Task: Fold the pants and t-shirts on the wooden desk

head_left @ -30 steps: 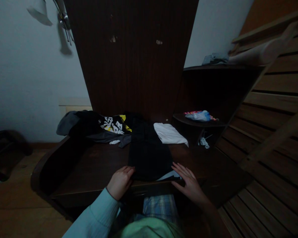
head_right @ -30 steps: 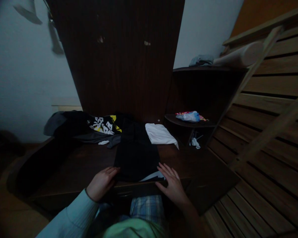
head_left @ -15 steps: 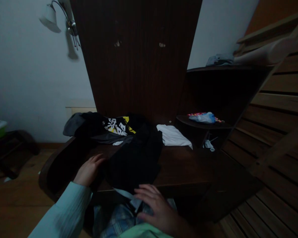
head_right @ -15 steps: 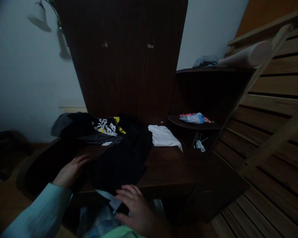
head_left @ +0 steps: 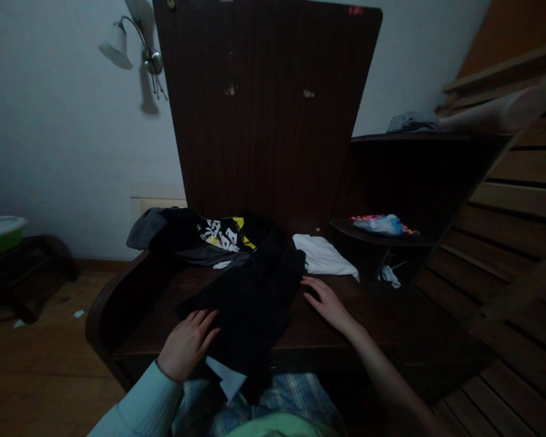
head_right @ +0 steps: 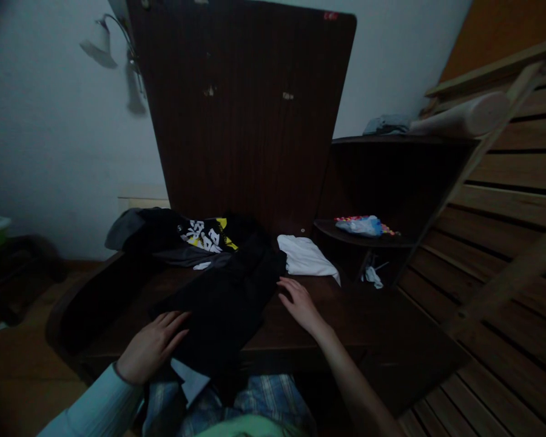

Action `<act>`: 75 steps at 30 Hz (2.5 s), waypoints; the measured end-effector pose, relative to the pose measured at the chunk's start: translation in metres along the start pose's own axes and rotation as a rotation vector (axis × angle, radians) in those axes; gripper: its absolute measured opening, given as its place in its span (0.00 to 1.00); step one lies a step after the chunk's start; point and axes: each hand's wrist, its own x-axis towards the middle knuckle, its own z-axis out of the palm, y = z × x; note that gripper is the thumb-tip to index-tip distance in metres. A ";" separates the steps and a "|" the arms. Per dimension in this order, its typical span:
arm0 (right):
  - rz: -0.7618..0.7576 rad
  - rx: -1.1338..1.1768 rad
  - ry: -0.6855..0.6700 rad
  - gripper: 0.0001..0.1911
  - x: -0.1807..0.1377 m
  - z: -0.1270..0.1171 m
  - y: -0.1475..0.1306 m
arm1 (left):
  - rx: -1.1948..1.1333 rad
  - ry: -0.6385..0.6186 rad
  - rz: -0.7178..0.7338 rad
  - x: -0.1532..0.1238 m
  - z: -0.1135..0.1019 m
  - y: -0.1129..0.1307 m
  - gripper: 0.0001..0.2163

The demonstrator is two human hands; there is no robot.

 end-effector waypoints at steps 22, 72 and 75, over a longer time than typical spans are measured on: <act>0.152 0.077 0.023 0.13 -0.051 -0.028 -0.003 | 0.063 -0.191 -0.019 0.056 0.012 -0.070 0.23; 0.052 -0.366 -0.204 0.18 0.026 -0.006 -0.038 | -0.147 -0.202 0.172 0.036 -0.020 0.021 0.17; 0.000 -0.169 -0.155 0.12 0.052 0.013 -0.073 | -0.118 -0.244 0.173 0.054 -0.019 0.028 0.14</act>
